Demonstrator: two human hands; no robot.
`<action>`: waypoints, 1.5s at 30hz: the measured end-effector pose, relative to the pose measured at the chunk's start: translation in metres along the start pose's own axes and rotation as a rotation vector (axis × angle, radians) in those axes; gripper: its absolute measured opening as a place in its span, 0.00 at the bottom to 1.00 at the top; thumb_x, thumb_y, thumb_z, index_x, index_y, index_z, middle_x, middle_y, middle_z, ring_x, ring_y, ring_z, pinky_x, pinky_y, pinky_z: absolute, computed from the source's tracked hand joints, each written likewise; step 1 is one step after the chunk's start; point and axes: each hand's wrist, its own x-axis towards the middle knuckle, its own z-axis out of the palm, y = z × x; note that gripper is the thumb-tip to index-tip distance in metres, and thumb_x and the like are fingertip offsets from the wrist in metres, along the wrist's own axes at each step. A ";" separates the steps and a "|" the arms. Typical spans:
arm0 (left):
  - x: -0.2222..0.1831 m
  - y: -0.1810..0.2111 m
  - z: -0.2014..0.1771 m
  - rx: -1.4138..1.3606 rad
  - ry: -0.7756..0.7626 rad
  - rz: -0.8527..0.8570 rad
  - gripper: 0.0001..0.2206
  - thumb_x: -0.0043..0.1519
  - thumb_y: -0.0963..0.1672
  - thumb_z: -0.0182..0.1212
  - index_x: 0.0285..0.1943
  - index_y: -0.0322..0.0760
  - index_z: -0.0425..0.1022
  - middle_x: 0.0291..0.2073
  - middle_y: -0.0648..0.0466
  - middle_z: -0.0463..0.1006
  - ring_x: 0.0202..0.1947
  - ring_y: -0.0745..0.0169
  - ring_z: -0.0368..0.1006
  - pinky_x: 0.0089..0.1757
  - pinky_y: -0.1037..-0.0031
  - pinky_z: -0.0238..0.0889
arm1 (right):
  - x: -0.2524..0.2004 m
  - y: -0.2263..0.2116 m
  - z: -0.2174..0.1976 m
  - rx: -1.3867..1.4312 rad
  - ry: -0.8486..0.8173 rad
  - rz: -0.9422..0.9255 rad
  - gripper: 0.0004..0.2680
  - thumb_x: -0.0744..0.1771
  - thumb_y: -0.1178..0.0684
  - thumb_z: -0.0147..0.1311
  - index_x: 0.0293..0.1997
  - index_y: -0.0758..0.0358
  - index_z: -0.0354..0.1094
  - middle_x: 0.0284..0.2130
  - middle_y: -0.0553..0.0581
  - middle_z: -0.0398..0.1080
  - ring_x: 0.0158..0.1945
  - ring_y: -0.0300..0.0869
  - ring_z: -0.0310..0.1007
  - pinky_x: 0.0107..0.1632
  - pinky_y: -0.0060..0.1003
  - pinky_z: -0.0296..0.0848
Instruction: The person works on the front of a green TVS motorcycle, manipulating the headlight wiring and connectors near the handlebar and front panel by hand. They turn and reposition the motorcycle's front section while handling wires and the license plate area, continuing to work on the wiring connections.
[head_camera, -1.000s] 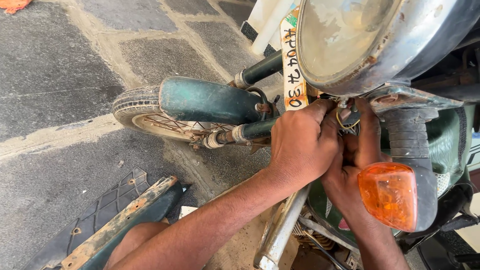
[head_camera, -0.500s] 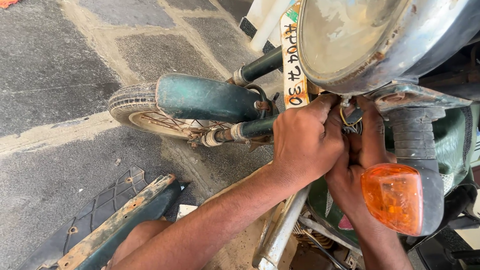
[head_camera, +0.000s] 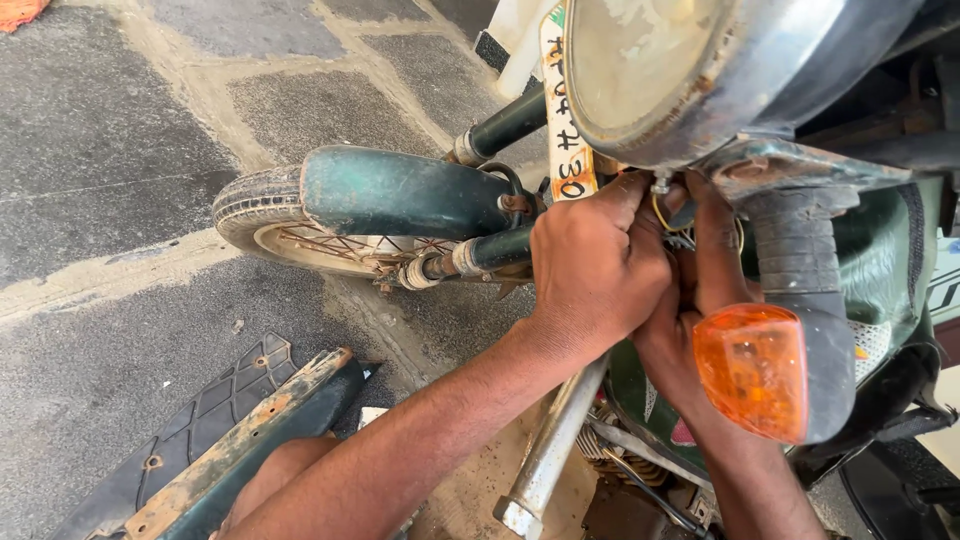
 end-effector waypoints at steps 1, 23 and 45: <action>0.000 0.000 0.001 0.000 -0.003 0.001 0.05 0.64 0.41 0.57 0.43 0.37 0.79 0.27 0.41 0.78 0.33 0.36 0.77 0.34 0.53 0.67 | 0.000 0.003 0.000 0.001 0.002 0.003 0.24 0.69 0.64 0.47 0.77 0.60 0.48 0.32 0.63 0.77 0.34 0.46 0.80 0.37 0.39 0.73; 0.007 0.001 -0.026 0.038 -0.102 0.258 0.05 0.62 0.43 0.62 0.43 0.39 0.79 0.29 0.45 0.80 0.31 0.42 0.78 0.33 0.56 0.69 | -0.004 0.003 0.001 -0.005 0.014 -0.039 0.28 0.67 0.66 0.51 0.78 0.66 0.44 0.29 0.61 0.76 0.29 0.46 0.78 0.33 0.40 0.74; 0.011 -0.005 -0.023 -0.234 -0.147 0.058 0.09 0.66 0.45 0.60 0.46 0.36 0.79 0.32 0.47 0.82 0.34 0.53 0.82 0.37 0.66 0.72 | -0.012 0.015 0.014 0.242 -0.008 0.005 0.30 0.67 0.68 0.50 0.79 0.64 0.38 0.30 0.58 0.73 0.32 0.38 0.76 0.34 0.30 0.71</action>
